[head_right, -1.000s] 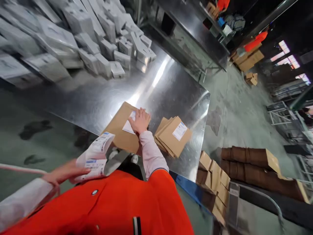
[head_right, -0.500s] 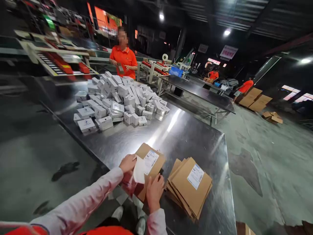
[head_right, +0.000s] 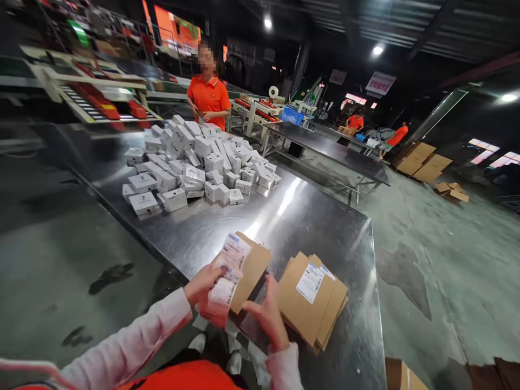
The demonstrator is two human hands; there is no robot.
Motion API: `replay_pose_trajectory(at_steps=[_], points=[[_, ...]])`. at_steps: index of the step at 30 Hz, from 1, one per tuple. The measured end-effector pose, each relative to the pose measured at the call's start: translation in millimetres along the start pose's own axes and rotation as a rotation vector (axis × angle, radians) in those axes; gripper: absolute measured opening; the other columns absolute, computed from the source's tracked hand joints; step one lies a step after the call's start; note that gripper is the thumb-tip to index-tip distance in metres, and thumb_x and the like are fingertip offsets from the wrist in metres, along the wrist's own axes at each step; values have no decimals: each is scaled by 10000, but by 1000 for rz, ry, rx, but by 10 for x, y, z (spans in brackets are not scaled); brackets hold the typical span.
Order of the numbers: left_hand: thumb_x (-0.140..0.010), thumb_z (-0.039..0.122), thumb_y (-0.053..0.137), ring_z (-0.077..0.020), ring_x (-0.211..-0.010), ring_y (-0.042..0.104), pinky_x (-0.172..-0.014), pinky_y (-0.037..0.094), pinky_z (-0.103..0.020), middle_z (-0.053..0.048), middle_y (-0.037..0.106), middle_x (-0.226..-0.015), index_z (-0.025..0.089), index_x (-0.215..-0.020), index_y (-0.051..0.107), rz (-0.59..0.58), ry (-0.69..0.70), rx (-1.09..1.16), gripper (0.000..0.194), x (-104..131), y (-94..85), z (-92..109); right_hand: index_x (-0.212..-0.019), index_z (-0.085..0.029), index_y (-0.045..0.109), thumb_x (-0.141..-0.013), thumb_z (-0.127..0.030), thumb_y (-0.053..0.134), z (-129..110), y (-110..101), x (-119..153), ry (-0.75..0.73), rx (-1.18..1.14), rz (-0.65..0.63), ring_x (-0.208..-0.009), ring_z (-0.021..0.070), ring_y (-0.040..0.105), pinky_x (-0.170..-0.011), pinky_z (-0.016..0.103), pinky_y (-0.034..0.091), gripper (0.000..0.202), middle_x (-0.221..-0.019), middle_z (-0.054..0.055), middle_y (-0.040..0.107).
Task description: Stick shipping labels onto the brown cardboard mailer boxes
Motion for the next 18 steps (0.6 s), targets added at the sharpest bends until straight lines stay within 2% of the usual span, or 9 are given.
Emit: replay_pose_trajectory(at_steps=[1, 3, 6, 8, 10, 12, 14, 16, 18], points=[[-593, 465, 782, -277, -643, 652, -645, 484, -410, -52, 652, -640, 239, -715, 663, -9, -13, -12, 283, 72, 0, -62, -1249, -258, 718, -671, -680, 715, -158, 303, 47, 33, -170, -64, -1175, 381, 747, -890, 497, 661, 716, -1279, 204, 730], [-515, 434, 861, -303, -747, 681, -709, 511, -409, -84, 710, -735, 221, -744, 709, -44, 16, -57, 348, 199, -40, -81, -1145, -194, 737, -783, -663, 620, -350, 728, 146, 170, -418, -43, -1098, 360, 776, -944, 502, 653, 604, -1178, 204, 771], [-462, 429, 951, -338, -998, 698, -873, 535, -396, -118, 772, -979, 201, -860, 762, -60, 167, -97, 496, 303, -187, 76, -982, -185, 765, -812, -599, 634, -462, 1021, 257, 250, -581, -96, -994, 347, 799, -928, 492, 657, 467, -1019, 178, 808], [-507, 514, 945, -309, -917, 698, -834, 535, -387, -106, 768, -928, 189, -864, 764, -56, 197, -92, 516, 311, -264, 135, -945, -198, 776, -719, -512, 756, -474, 1018, 263, 226, -560, -194, -891, 343, 803, -840, 478, 673, 388, -931, 141, 814], [-554, 586, 911, -242, -699, 638, -693, 497, -351, -73, 721, -747, 171, -794, 753, -58, 155, -97, 506, 302, -271, 103, -972, -202, 788, -670, -440, 806, -473, 874, 197, 199, -493, -215, -816, 321, 795, -758, 441, 673, 385, -893, 114, 813], [-562, 633, 883, -192, -582, 549, -594, 423, -312, -42, 656, -629, 167, -733, 738, -45, 123, -130, 518, 315, -220, 30, -949, -211, 810, -724, -409, 774, -533, 676, 96, 143, -391, -205, -795, 290, 786, -749, 396, 658, 302, -876, 96, 814], [-559, 681, 847, -182, -559, 516, -561, 392, -297, -34, 621, -589, 173, -687, 714, -5, 117, -160, 540, 355, -142, -46, -844, -232, 828, -811, -375, 706, -631, 544, 17, 83, -254, -251, -771, 260, 771, -768, 360, 637, 191, -825, 72, 812], [-570, 725, 806, -183, -557, 500, -555, 393, -298, -32, 569, -550, 190, -599, 646, 67, 131, -204, 559, 385, -77, -104, -785, -245, 835, -846, -330, 697, -662, 509, -32, 79, -137, -322, -757, 237, 756, -783, 331, 617, 173, -797, 43, 812], [-612, 743, 771, -185, -552, 479, -558, 394, -308, -27, 504, -525, 216, -528, 547, 157, 149, -247, 580, 370, -47, -141, -806, -227, 843, -839, -299, 744, -582, 526, -76, 149, -79, -351, -770, 220, 751, -785, 303, 598, 127, -810, 31, 816]])
Point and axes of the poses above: each hand's wrist, its own x-axis away from the middle knuckle, its own y-axis out of the palm, z = x × y, the point moved 6 cm from there along -x, towards the middle knuckle
